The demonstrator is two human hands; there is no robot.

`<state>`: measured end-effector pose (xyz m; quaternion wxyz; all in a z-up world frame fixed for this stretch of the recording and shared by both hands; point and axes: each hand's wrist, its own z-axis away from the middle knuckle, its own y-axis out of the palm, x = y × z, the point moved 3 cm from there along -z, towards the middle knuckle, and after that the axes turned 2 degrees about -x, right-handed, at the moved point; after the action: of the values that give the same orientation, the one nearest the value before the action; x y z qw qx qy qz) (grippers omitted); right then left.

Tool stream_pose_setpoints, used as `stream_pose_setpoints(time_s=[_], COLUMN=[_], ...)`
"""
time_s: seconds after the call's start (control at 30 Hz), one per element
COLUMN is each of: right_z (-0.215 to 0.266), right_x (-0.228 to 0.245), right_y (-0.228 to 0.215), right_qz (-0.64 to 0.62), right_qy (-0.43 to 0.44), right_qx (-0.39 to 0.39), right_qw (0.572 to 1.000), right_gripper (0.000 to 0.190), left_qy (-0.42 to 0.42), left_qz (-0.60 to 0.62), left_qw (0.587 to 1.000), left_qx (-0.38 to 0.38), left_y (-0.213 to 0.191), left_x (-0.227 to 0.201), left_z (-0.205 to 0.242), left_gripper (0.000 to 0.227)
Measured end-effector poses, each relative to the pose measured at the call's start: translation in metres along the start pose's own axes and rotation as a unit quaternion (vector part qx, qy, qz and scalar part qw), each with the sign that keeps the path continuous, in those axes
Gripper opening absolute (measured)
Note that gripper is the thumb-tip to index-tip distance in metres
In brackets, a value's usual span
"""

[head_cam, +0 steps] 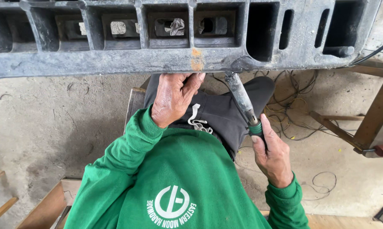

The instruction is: The person uses a hot soldering tool to melt and fuse together broken sections of a black plastic crate.

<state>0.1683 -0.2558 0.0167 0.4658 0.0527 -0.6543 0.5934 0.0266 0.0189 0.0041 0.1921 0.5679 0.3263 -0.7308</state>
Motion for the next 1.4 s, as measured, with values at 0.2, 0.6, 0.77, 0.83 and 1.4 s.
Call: stream_pose_setpoints(time_s=[0.2, 0.6, 0.77, 0.83, 1.4], right_z=[0.019, 0.015, 0.014, 0.015, 0.003], right_x=[-0.012, -0.013, -0.015, -0.007, 0.073], right_y=[0.01, 0.014, 0.008, 0.003, -0.02], right_qz=[-0.047, -0.045, -0.055, -0.046, 0.013], right_qy=[0.015, -0.002, 0.014, -0.028, 0.016], right_qx=[-0.026, -0.037, -0.03, -0.041, 0.027], right_qw=[0.998, 0.998, 0.998, 0.998, 0.999], right_gripper=[0.053, 0.052, 0.051, 0.05, 0.053], left_qy=[0.055, -0.038, -0.03, -0.042, -0.029], left_qz=[-0.032, 0.037, 0.028, 0.037, 0.048], left_qw=[0.998, 0.999, 0.999, 0.998, 0.998], left_qx=[-0.007, 0.009, 0.0, -0.006, -0.011], left_y=[-0.003, 0.009, 0.01, 0.011, 0.002], left_x=[-0.007, 0.007, 0.003, 0.0, 0.007], left_z=[0.004, 0.011, 0.012, 0.013, 0.011], left_gripper=[0.018, 0.024, 0.022, 0.021, 0.017])
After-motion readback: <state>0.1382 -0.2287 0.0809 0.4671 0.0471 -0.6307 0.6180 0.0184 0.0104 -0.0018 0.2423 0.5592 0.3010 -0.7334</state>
